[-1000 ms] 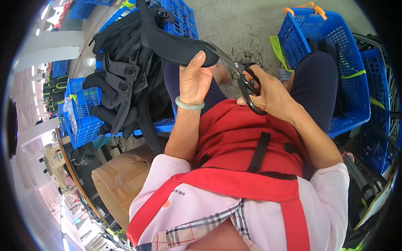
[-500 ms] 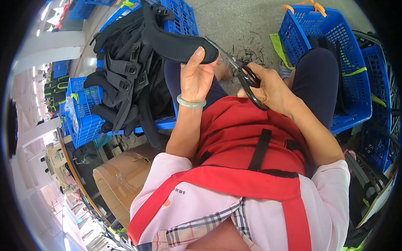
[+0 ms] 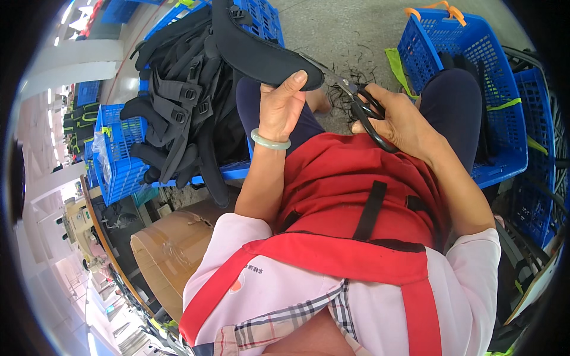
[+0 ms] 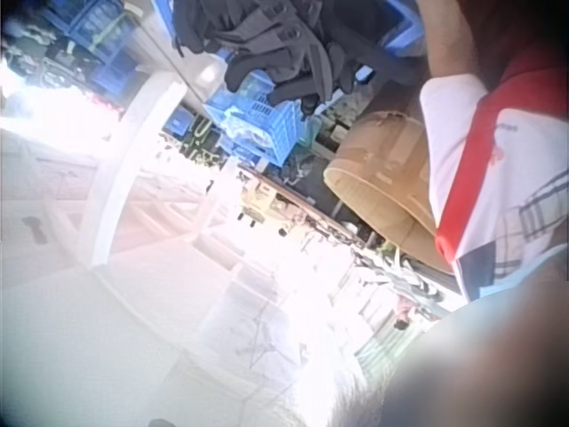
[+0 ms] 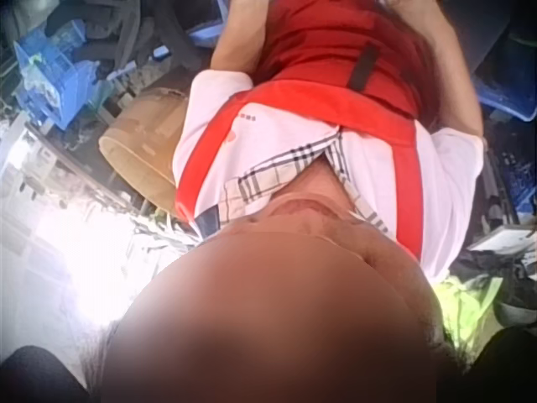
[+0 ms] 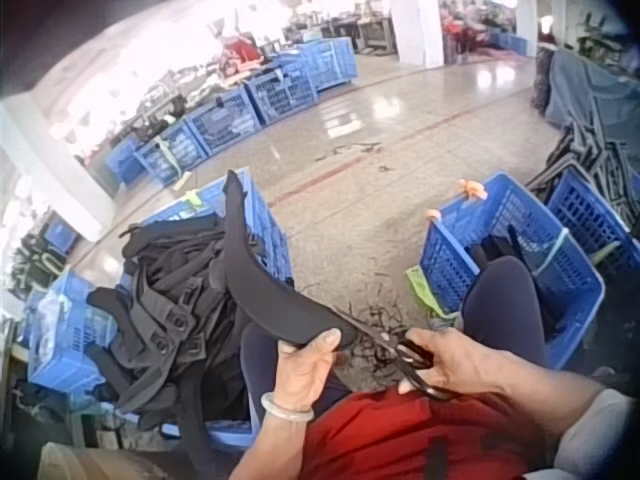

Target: Trimming excess rubber or foam material from curved black components using scissors.

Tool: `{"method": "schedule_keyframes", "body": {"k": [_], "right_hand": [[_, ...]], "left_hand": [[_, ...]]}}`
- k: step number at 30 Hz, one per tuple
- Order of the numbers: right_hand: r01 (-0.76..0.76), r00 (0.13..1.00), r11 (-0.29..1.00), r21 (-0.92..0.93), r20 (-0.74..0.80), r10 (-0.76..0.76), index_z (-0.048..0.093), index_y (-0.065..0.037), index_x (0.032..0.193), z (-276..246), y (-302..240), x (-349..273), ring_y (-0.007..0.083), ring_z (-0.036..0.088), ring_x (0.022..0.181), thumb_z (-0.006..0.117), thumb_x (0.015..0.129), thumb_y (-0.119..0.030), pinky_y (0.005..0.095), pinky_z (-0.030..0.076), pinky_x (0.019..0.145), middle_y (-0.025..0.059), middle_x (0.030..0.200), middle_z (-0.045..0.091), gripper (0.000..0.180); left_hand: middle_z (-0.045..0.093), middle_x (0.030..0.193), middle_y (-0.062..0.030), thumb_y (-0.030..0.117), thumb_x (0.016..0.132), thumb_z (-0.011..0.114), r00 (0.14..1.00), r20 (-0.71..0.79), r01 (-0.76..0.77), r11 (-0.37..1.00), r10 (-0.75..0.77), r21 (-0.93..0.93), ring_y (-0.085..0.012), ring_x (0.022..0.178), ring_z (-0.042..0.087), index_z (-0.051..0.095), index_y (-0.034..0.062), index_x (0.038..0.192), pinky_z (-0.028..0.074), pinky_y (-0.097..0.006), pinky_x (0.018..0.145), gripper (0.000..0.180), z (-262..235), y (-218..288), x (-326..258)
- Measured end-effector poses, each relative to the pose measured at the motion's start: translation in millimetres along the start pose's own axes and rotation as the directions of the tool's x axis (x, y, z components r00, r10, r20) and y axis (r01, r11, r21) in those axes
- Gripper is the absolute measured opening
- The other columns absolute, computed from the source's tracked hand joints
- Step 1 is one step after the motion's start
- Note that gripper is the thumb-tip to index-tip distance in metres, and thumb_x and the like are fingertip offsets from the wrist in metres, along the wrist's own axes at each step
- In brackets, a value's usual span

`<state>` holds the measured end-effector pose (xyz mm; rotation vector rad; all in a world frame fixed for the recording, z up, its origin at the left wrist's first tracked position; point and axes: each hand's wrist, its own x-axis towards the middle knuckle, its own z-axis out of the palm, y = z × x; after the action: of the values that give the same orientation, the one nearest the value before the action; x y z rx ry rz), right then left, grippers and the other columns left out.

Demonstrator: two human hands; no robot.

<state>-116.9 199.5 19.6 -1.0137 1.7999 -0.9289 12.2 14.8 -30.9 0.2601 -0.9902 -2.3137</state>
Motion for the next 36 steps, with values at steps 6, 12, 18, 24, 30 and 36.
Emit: {"method": "schedule_keyframes", "body": {"k": [6,12,18,24,30,36], "right_hand": [[0.116,0.992,0.99,-0.082,-0.039,-0.119,0.049,0.0,0.096,-0.8,1.2,-1.8,0.0164,0.037,0.063,0.078,0.077,-0.038,0.0323,0.036,0.057,0.0072,0.067,0.043,0.051],[0.097,0.995,0.981,-0.166,0.025,-0.094,0.048,0.001,0.097,-8.6,-5.0,-5.7,0.022,0.041,0.066,0.079,0.075,-0.04,0.0343,0.039,0.061,0.0093,0.07,0.047,0.056],[0.18,0.982,0.963,-0.199,-0.014,-0.186,0.047,0.002,0.096,-5.9,-6.8,-8.5,0.0255,0.043,0.063,0.079,0.073,-0.044,0.0354,0.041,0.062,0.01,0.068,0.045,0.061],[-0.024,0.997,0.999,-0.03,0.074,0.026,0.048,0.001,0.102,-2.2,-1.1,-5.6,0.0224,0.044,0.065,0.08,0.072,-0.044,0.0354,0.04,0.063,0.0099,0.07,0.046,0.063],[0.174,0.983,0.969,-0.178,-0.03,-0.182,0.044,-0.002,0.111,2.1,4.1,-7.9,0.0219,0.045,0.065,0.083,0.067,-0.044,0.0334,0.038,0.06,0.0081,0.07,0.047,0.072],[0.086,0.995,0.983,-0.16,-0.034,-0.092,0.042,-0.004,0.108,2.1,5.9,-11.6,0.0198,0.044,0.062,0.083,0.066,-0.043,0.0338,0.037,0.059,0.0058,0.067,0.043,0.07]], "left_hand": [[0.067,0.091,-0.003,-0.01,0.081,0.067,0.993,0.109,0.033,0.999,-0.036,0.034,-0.0134,0.086,0.064,0.068,0.0051,0.094,0.051,-0.029,0.083,0.02,-7.9,-0.3,-1.6],[0.069,0.092,-0.0037,-0.01,0.081,0.066,0.991,0.124,0.053,0.998,-0.056,0.028,-0.0146,0.087,0.066,0.07,0.0058,0.094,0.052,-0.03,0.085,0.021,-8.2,-1.9,-3.4],[0.069,0.092,-0.004,-0.009,0.083,0.064,0.985,0.156,0.068,0.998,-0.068,0.003,-0.0153,0.089,0.066,0.07,0.0051,0.095,0.052,-0.031,0.086,0.02,-10.3,-2.5,-3.9],[0.069,0.095,-0.0042,-0.009,0.084,0.063,0.983,0.168,0.067,0.998,-0.068,0.015,-0.0157,0.091,0.066,0.069,0.0052,0.097,0.052,-0.032,0.088,0.02,-12.9,-3.9,-3.0],[0.068,0.097,-0.0042,-0.009,0.084,0.063,0.986,0.149,0.084,0.996,-0.08,-0.022,-0.0157,0.093,0.065,0.069,0.0053,0.098,0.052,-0.033,0.09,0.021,-10.0,-4.6,-4.5],[0.068,0.097,-0.0039,-0.01,0.083,0.063,0.982,0.171,0.083,0.997,-0.08,-0.008,-0.016,0.094,0.065,0.068,0.0053,0.098,0.051,-0.034,0.091,0.022,-12.1,-5.2,-4.9]]}}
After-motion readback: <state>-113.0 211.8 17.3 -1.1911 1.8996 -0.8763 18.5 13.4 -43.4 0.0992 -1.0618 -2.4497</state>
